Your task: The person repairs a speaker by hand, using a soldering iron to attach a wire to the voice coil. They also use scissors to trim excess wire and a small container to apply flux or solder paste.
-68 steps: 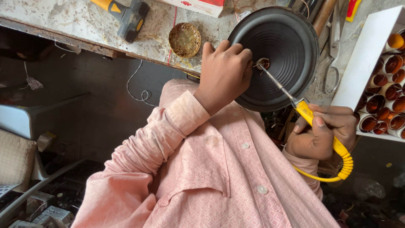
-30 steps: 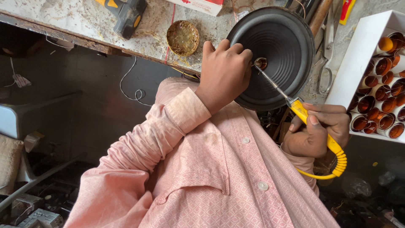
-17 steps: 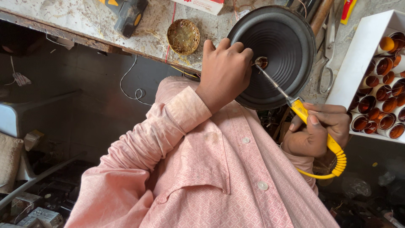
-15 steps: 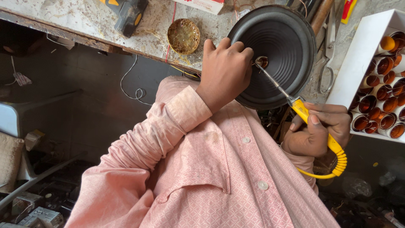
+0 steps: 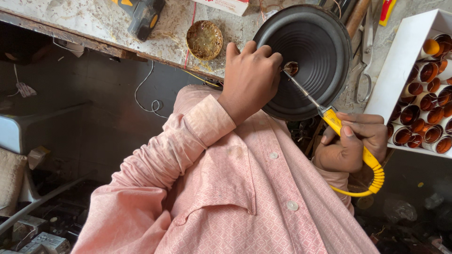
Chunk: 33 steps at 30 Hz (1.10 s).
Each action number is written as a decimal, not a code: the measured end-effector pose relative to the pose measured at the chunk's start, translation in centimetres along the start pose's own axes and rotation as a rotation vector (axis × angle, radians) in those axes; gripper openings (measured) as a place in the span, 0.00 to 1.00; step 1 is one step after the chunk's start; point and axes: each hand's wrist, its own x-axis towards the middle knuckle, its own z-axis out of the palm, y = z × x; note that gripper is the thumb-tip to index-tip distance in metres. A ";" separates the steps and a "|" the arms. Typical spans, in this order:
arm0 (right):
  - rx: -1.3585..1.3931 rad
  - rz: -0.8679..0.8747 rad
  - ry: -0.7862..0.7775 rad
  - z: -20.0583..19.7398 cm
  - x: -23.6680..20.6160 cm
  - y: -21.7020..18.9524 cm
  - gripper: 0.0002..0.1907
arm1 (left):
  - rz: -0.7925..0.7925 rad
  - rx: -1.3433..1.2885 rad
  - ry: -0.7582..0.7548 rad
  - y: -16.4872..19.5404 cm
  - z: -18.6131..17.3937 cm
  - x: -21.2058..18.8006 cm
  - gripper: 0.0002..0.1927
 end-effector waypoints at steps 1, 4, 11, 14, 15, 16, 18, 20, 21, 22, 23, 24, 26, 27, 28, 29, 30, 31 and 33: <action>0.046 0.044 0.009 0.0 -0.2 0.2 0.04 | 0.002 -0.006 0.007 0.0 -0.1 0.0 0.01; 0.185 0.198 0.049 0.0 -0.9 0.7 0.07 | 0.002 -0.036 0.047 0.0 -0.5 0.0 0.02; 0.450 0.358 0.149 0.3 -1.4 0.7 0.08 | -0.208 -0.081 0.432 -3.4 -2.2 0.0 0.04; 0.384 0.320 0.167 0.6 -0.8 0.5 0.07 | -0.322 0.019 0.496 -7.6 -3.2 -0.5 0.10; 0.266 0.268 0.085 0.2 -0.7 0.4 0.07 | -0.336 0.036 0.497 -9.0 -3.3 -0.9 0.12; 0.244 0.259 0.037 -0.1 -0.6 0.4 0.07 | -0.357 0.053 0.491 -10.2 -3.2 -1.5 0.14; 0.298 0.274 -0.014 -0.8 -0.5 0.6 0.07 | -0.419 0.099 0.417 -12.2 -2.6 -2.6 0.16; 0.347 0.304 0.004 -1.1 -0.7 0.9 0.08 | -0.436 0.101 0.383 -13.7 -1.7 -3.5 0.19; 0.320 0.313 0.021 -1.2 -0.8 1.1 0.10 | -0.430 0.079 0.378 -14.1 -1.3 -4.0 0.21; 0.319 0.328 0.045 -1.1 -1.0 1.3 0.10 | -0.427 0.058 0.372 -14.4 -0.9 -4.5 0.23; 0.319 0.343 0.069 -1.0 -1.1 1.5 0.11 | -0.423 0.056 0.364 -14.6 -0.6 -4.8 0.24; 0.346 0.361 0.107 -0.8 -1.3 1.6 0.11 | -0.415 0.054 0.356 -14.8 -0.4 -5.0 0.25; 0.321 0.351 0.122 -0.6 -1.5 1.7 0.12 | -0.406 0.081 0.335 -14.8 -0.2 -5.2 0.26; 0.272 0.323 0.098 -0.5 -1.6 1.7 0.12 | -0.404 0.111 0.323 -14.7 -0.2 -5.2 0.27; 0.243 0.307 0.090 -0.5 -1.7 1.6 0.11 | -0.402 0.140 0.312 -14.6 -0.2 -5.2 0.27; 0.214 0.292 0.081 -0.5 -1.7 1.6 0.11 | -0.404 0.178 0.301 -14.4 -0.2 -5.2 0.26; 0.205 0.291 0.087 -0.5 -1.7 1.4 0.11 | -0.406 0.214 0.289 -14.2 -0.2 -5.3 0.26; 0.207 0.289 0.083 -0.6 -1.7 1.3 0.11 | -0.408 0.250 0.277 -13.9 -0.3 -5.3 0.26; 0.224 0.285 0.066 -0.8 -1.6 1.2 0.11 | -0.419 0.314 0.303 -13.2 -0.3 -5.5 0.23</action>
